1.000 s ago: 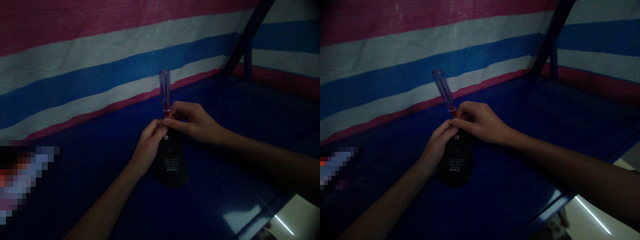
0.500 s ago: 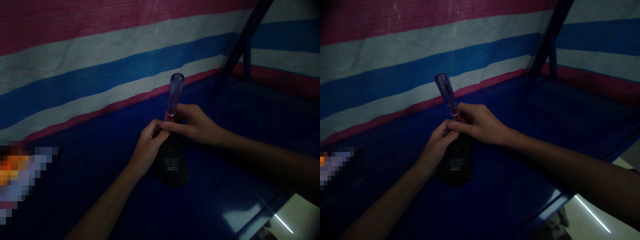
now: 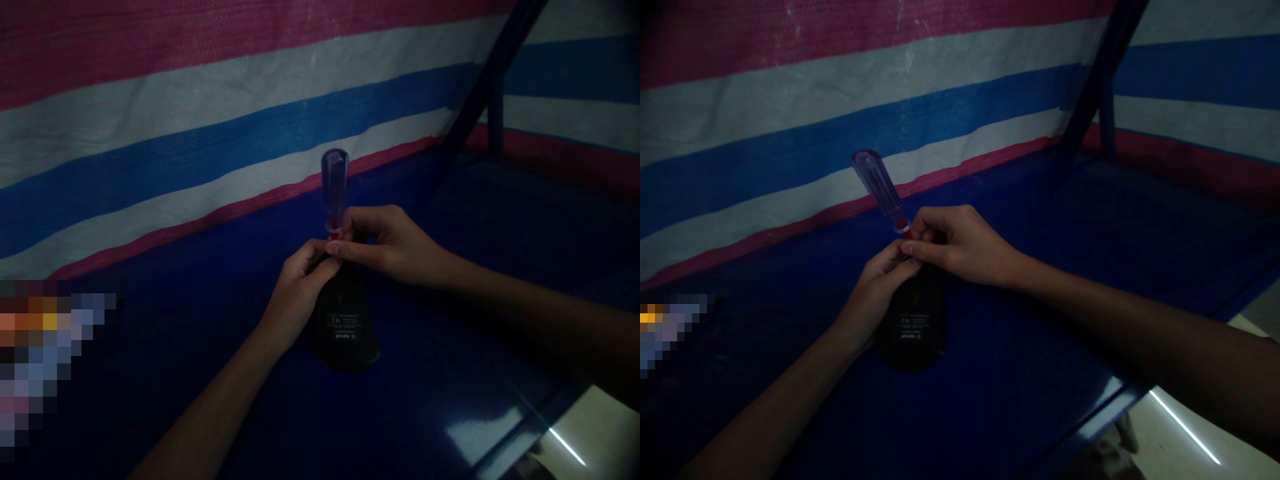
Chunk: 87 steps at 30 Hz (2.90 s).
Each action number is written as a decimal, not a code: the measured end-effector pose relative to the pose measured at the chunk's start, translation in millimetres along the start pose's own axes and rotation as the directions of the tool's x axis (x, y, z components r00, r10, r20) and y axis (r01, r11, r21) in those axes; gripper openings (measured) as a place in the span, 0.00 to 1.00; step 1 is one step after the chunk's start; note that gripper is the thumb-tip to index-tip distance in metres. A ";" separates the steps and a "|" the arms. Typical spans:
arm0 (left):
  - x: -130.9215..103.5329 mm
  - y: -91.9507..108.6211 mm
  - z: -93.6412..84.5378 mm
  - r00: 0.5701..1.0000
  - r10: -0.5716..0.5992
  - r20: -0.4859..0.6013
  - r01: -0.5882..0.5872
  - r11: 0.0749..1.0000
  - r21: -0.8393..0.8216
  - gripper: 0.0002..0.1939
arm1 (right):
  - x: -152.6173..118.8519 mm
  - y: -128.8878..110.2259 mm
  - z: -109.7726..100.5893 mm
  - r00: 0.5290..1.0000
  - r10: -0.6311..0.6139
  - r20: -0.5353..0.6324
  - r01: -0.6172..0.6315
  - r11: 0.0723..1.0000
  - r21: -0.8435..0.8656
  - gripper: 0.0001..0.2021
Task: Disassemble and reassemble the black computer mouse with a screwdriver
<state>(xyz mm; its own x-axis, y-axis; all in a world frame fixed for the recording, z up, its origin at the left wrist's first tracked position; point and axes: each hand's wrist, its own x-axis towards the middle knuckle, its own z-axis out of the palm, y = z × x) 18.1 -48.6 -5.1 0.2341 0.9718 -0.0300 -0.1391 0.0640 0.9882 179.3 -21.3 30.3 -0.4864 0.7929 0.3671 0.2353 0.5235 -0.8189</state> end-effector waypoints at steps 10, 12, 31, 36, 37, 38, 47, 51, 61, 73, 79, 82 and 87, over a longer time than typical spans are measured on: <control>0.7 -0.3 0.2 1.000 -0.004 -0.002 0.004 1.000 -0.006 0.03 | -0.1 -1.6 0.8 0.998 -0.029 -0.052 0.027 0.999 -0.030 0.08; 0.7 0.0 0.3 1.000 -0.008 -0.002 0.008 1.000 0.010 0.04 | -0.4 -1.3 0.7 0.997 -0.030 -0.066 0.029 0.999 -0.018 0.08; -0.4 3.7 2.9 0.999 0.002 -0.041 0.001 0.997 0.075 0.07 | -0.2 -6.0 -2.8 0.994 0.019 -0.104 -0.019 1.000 0.000 0.07; 0.5 1.5 1.1 1.000 0.003 -0.029 0.000 0.997 0.080 0.08 | -0.2 -6.0 -1.8 0.992 0.026 -0.127 -0.021 0.999 0.041 0.06; 0.3 1.6 1.0 1.000 0.003 -0.030 0.000 0.997 0.082 0.08 | -0.2 -6.0 -1.7 0.991 0.021 -0.133 -0.015 0.999 0.046 0.06; 0.1 1.7 1.1 0.999 0.002 -0.033 0.000 0.996 0.085 0.08 | -0.2 -6.1 -1.7 0.990 0.018 -0.138 -0.011 0.999 0.047 0.06; -0.6 2.4 0.8 1.000 -0.014 -0.027 0.017 0.993 0.115 0.09 | 2.0 -1.1 -3.8 0.982 -0.027 -0.186 0.037 0.998 0.049 0.05; -0.9 3.6 1.8 0.999 -0.017 -0.032 0.020 0.993 0.117 0.09 | 4.7 7.5 -5.3 0.980 -0.042 -0.192 0.042 0.999 -0.003 0.06; -1.0 3.5 2.1 0.998 -0.007 -0.059 0.016 0.989 0.145 0.10 | 6.7 26.6 -17.2 0.985 -0.106 0.135 0.157 0.870 -0.467 0.08; -1.4 2.3 3.1 0.997 0.020 -0.070 -0.011 0.992 0.123 0.12 | 5.1 38.0 -16.9 0.912 0.028 0.410 0.335 0.525 -0.782 0.11; -2.3 0.4 0.9 0.994 0.027 -0.103 -0.013 0.991 0.135 0.11 | 2.5 27.4 -16.1 0.926 -0.053 0.373 0.330 0.589 -0.737 0.18; -3.5 0.4 0.6 0.992 0.019 -0.123 -0.009 0.996 0.084 0.10 | 1.9 20.3 -16.0 0.912 -0.216 0.348 0.389 0.724 -0.569 0.21; -0.8 3.7 -0.2 0.980 -0.055 -0.191 0.022 0.985 -0.174 0.07 | -2.0 8.6 -15.9 0.860 -0.390 0.329 0.501 0.769 -0.398 0.24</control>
<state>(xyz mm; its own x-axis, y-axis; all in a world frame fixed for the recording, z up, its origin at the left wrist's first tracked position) 17.2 -49.1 -1.5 0.0528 0.9922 -0.1128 -0.2989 0.1234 0.9463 195.7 -13.4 29.6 -0.7872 0.3753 0.4894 0.2723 0.9235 -0.2702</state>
